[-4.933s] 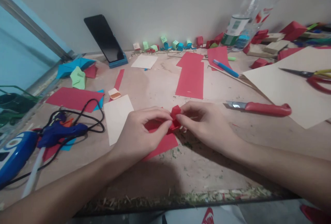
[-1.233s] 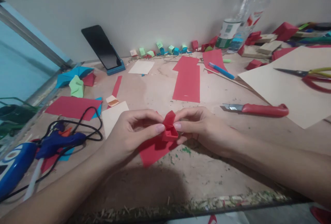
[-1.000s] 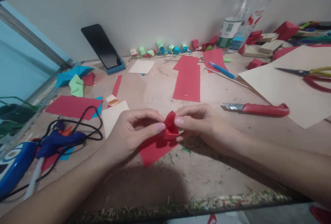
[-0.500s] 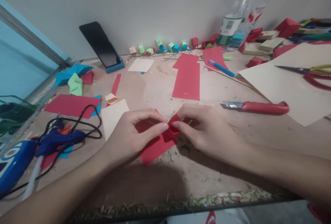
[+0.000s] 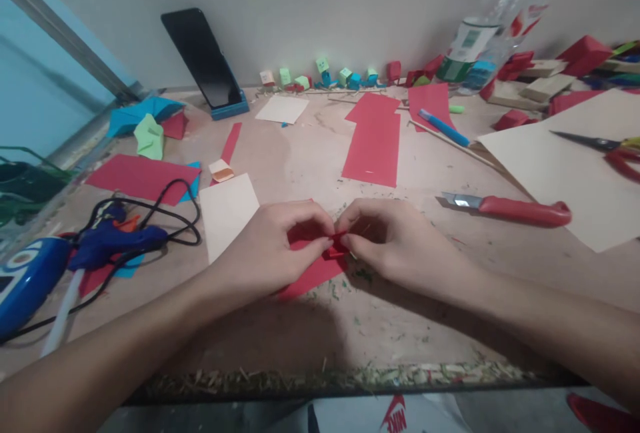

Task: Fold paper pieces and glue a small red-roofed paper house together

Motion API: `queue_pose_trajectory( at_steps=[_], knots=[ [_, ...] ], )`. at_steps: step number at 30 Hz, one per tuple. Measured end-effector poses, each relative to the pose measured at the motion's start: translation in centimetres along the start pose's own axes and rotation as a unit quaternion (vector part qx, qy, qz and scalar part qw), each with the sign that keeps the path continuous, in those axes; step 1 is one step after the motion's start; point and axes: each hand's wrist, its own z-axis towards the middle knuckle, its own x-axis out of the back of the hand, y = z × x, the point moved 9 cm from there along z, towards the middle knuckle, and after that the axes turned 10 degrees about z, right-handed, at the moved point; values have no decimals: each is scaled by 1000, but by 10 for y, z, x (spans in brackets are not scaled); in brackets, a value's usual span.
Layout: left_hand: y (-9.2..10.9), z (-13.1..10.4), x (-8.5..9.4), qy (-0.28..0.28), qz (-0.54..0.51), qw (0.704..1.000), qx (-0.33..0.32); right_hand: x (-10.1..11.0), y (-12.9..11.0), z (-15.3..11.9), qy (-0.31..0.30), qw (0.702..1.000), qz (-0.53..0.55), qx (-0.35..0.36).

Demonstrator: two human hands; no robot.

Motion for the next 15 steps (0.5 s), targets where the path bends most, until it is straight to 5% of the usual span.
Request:
queue_pose_trajectory(
  at_steps=[15],
  knots=[
    [-2,3,0,-3,-65,998,-24,3,-8,6,-23,999,31,1]
  ],
)
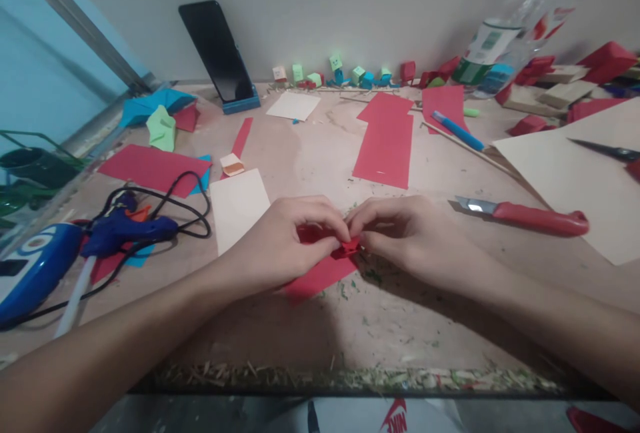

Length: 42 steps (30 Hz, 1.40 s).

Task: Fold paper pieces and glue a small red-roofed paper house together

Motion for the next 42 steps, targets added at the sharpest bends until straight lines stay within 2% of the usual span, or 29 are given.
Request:
queue_pose_trajectory(
  at_steps=[5,11,15,18,20,23,25,28,33,36,42],
  knots=[
    [2,0,0,-11,25,1000,6,1,-6,0,-5,1000,-27,-3],
    [3,-1,-1,-21,33,999,14,1,1,-2,23,998,-47,-39],
    [-1,0,-1,-11,27,998,63,-1,-2,-2,36,997,-66,-26],
    [-5,1,2,-2,75,991,106,-1,-2,-1,42,996,-72,-19],
    [-4,4,2,-19,133,985,108,-1,-1,-1,44,996,-74,-16],
    [0,10,-4,-72,231,967,76,-1,-1,-1,43,996,-81,-6],
    [6,15,-6,-91,313,945,35,-1,-3,0,42,995,-92,0],
    [18,20,-8,-94,394,914,-15,-1,-7,0,38,993,-108,1],
    [32,24,-11,-96,451,887,-35,2,-10,-2,52,994,-91,-11],
    [36,27,-14,-97,462,881,-41,3,-8,-3,55,996,-66,-15],
    [40,24,-11,-61,441,892,-81,21,-4,-3,93,995,40,-25]
  ],
)
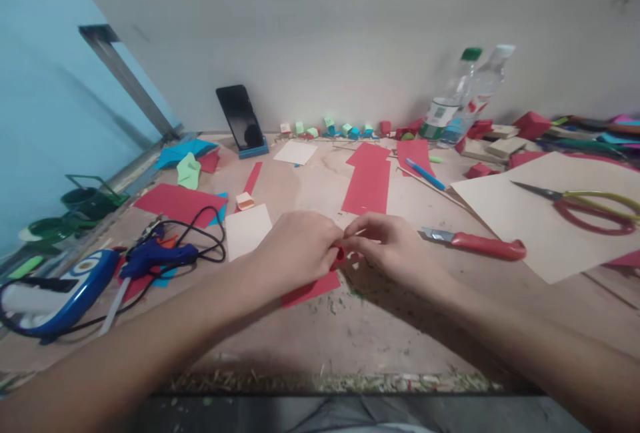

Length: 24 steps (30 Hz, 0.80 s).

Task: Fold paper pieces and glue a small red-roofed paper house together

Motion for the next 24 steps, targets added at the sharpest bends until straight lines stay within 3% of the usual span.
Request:
queue_pose_trajectory(
  at_steps=[3,5,7,11,15,24],
  knots=[
    [3,-11,16,111,-79,990,-25,-6,9,1,-53,988,134,-52],
    [1,-21,27,195,-142,970,-30,-21,19,-3,-123,953,253,-113],
    [-2,-26,30,232,-169,958,-20,-31,26,-7,-167,918,327,-148],
    [-7,-24,21,204,-203,958,-1,-34,32,-9,-168,910,348,-153],
    [-3,-24,17,182,-163,969,-40,-32,37,-9,-150,917,325,-175],
    [9,-38,25,242,-136,956,-90,-36,37,-11,-162,902,352,-192]
  ],
)
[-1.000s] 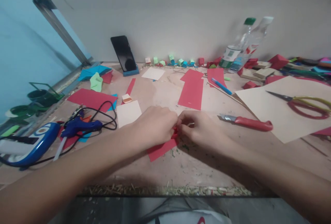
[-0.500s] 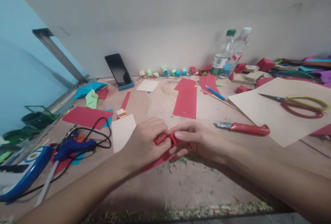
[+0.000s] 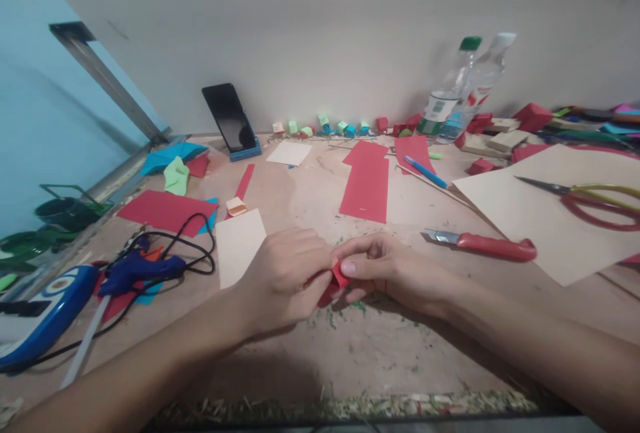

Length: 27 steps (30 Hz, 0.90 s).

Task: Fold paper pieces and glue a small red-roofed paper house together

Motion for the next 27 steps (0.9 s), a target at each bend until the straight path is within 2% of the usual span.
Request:
queue_pose_trajectory(
  at_steps=[3,5,7,9,11,13,15,17,20,23,27],
  knots=[
    [3,0,4,25,27,999,-10,-1,-3,1,-5,1000,-4,18],
    [0,3,6,23,42,999,7,-2,-5,2,-10,1000,-7,29],
    [-10,8,3,-8,26,998,50,-1,-8,4,-11,999,-9,36],
    [-21,10,-2,-55,-28,993,105,1,-12,5,-4,999,-7,44],
    [-31,10,-3,-78,-88,979,164,3,-16,6,2,999,0,49],
    [-43,5,2,-68,-121,965,222,2,-21,9,0,999,12,50],
    [-51,0,14,-31,-113,959,258,0,-27,13,-8,998,25,55],
    [-50,-4,28,13,-73,967,245,-3,-35,19,-14,996,40,72],
    [-42,-6,42,68,-3,982,177,-8,-44,31,-24,992,64,103],
    [-40,-9,39,85,20,987,137,-9,-43,43,-36,990,85,111],
    [-40,-12,24,73,21,993,92,-3,-32,54,-41,990,101,88]
  ],
)
